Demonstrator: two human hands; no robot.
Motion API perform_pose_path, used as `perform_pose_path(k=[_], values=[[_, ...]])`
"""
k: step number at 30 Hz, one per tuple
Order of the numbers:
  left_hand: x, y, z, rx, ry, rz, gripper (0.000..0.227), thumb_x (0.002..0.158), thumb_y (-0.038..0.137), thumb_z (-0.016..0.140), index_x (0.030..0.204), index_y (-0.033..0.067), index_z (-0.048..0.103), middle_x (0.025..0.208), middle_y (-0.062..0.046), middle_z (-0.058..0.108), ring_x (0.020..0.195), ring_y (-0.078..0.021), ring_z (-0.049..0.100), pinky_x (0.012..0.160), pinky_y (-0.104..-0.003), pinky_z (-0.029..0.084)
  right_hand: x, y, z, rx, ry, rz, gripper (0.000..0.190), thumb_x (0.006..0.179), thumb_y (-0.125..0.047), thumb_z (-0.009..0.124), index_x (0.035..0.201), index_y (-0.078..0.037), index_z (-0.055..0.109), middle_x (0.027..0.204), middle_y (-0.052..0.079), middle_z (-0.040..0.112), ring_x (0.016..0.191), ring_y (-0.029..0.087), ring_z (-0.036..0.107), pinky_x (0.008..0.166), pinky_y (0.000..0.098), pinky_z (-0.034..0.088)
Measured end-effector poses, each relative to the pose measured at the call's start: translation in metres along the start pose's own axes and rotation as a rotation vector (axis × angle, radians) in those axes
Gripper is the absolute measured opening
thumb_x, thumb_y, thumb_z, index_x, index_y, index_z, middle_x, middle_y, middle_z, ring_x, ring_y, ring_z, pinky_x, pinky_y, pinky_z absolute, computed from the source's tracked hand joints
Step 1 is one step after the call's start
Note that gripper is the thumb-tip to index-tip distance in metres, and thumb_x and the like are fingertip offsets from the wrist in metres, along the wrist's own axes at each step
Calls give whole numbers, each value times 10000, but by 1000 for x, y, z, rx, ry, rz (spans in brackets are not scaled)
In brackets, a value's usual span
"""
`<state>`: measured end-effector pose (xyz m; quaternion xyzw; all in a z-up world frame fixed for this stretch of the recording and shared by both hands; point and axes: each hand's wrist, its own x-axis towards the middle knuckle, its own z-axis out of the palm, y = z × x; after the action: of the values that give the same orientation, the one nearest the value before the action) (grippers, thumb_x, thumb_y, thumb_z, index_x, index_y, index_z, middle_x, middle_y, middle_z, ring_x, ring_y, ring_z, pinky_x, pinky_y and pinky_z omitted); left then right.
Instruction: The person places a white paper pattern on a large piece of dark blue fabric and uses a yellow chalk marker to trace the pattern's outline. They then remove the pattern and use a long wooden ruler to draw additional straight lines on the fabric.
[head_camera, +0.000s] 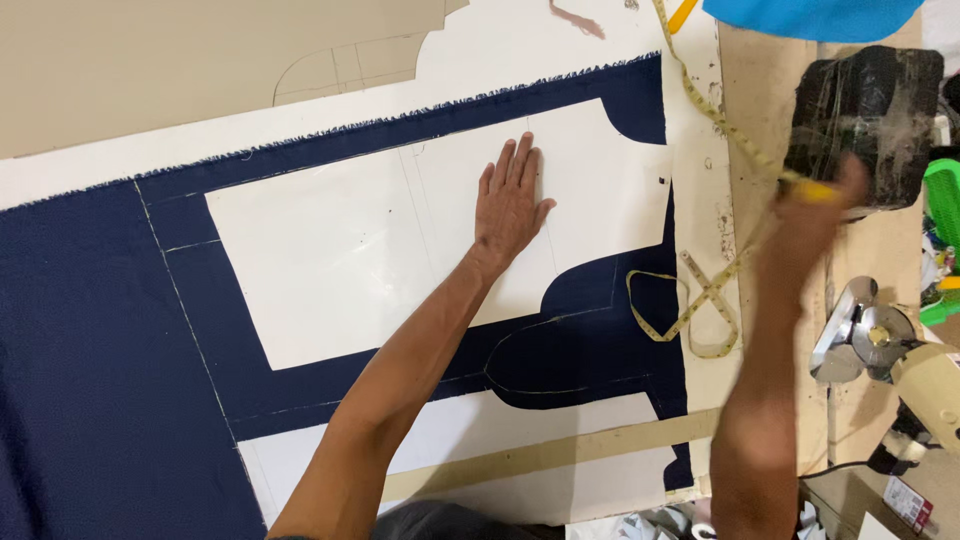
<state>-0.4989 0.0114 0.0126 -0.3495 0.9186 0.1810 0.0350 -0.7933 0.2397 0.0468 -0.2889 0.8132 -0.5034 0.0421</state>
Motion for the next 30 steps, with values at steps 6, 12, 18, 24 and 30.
perform_pose_path(k=[6, 12, 18, 24, 30], values=[[7, 6, -22, -28, -50, -38, 926, 840, 529, 737, 1579, 171, 309, 1652, -108, 215, 1486, -312, 261, 1155, -521, 358, 1, -92, 171, 186, -504, -170, 179, 1043, -154, 683, 1096, 16, 694, 982, 107, 673, 821, 182, 665, 681, 296, 564], [16, 6, -25, 55, -126, -18, 960, 839, 524, 753, 1575, 122, 286, 1688, -121, 137, 1538, -339, 170, 1236, -499, 277, 26, -129, 234, 11, -600, -432, 93, 974, 38, 682, 1063, 31, 708, 913, 140, 669, 744, 235, 632, 652, 343, 505], [22, 2, -20, -51, -183, -31, 942, 829, 511, 748, 1563, 156, 276, 1685, -93, 70, 1554, -285, 44, 1261, -514, 162, 25, -122, 245, -142, -617, -515, 54, 988, -34, 736, 1038, -19, 745, 852, 96, 703, 692, 231, 664, 605, 354, 514], [25, 5, -31, -65, -206, -44, 958, 804, 500, 770, 1557, 157, 287, 1673, -88, 85, 1546, -291, 70, 1251, -507, 191, 23, -114, 249, -244, -575, -685, 65, 955, -22, 734, 1019, -26, 728, 929, 71, 730, 767, 216, 713, 626, 347, 571], [25, 6, -37, -72, -201, -46, 941, 794, 468, 802, 1537, 141, 327, 1671, -101, 104, 1543, -303, 116, 1237, -513, 248, 36, -99, 227, -358, -524, -670, 53, 980, 8, 725, 1016, -17, 697, 943, 100, 698, 786, 270, 702, 642, 371, 574]])
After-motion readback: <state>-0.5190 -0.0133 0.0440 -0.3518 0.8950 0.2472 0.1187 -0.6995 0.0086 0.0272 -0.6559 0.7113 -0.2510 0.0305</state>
